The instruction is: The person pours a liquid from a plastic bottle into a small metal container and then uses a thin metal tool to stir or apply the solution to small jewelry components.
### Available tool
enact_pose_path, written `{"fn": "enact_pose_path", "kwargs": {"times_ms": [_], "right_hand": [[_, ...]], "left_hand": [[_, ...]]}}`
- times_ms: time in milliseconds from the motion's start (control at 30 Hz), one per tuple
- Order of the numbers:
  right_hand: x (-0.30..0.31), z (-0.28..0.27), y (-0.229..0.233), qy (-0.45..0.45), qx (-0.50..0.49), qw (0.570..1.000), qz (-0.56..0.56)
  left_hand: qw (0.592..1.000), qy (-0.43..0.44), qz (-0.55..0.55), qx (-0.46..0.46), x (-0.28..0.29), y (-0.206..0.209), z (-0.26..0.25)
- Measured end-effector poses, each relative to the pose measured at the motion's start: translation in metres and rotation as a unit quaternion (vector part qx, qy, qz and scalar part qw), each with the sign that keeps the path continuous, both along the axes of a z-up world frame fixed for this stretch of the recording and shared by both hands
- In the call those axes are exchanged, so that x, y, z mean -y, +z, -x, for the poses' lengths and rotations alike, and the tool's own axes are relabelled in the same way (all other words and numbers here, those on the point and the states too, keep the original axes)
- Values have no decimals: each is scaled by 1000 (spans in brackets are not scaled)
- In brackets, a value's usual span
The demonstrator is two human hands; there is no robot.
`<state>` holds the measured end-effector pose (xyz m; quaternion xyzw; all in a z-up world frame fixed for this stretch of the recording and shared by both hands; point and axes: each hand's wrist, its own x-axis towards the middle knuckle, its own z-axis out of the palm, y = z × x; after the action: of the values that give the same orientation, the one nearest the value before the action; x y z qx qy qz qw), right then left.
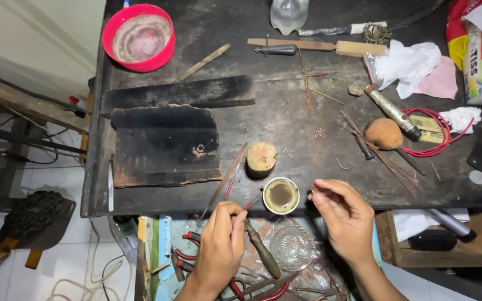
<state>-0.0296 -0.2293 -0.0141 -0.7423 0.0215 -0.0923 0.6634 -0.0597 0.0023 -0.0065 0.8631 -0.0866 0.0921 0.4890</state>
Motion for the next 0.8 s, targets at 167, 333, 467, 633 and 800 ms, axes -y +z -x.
{"fn": "enact_pose_path", "kwargs": {"times_ms": [167,333,467,633,800], "right_hand": [[0,-3,5,24,31,999,15],[4,-1,5,31,38,999,-10],[7,-1,0,23,40,999,-27],[7,-1,-4,21,37,999,-27],[0,1,-3,34,16,999,-27]], "left_hand": [[999,21,31,-19,4,0,-4],[1000,0,24,8,11,13,-14],[999,0,23,26,16,11,-25],[999,-38,10,30,19,-12,-32],[993,-61,11,99,19,-14,-31]]}}
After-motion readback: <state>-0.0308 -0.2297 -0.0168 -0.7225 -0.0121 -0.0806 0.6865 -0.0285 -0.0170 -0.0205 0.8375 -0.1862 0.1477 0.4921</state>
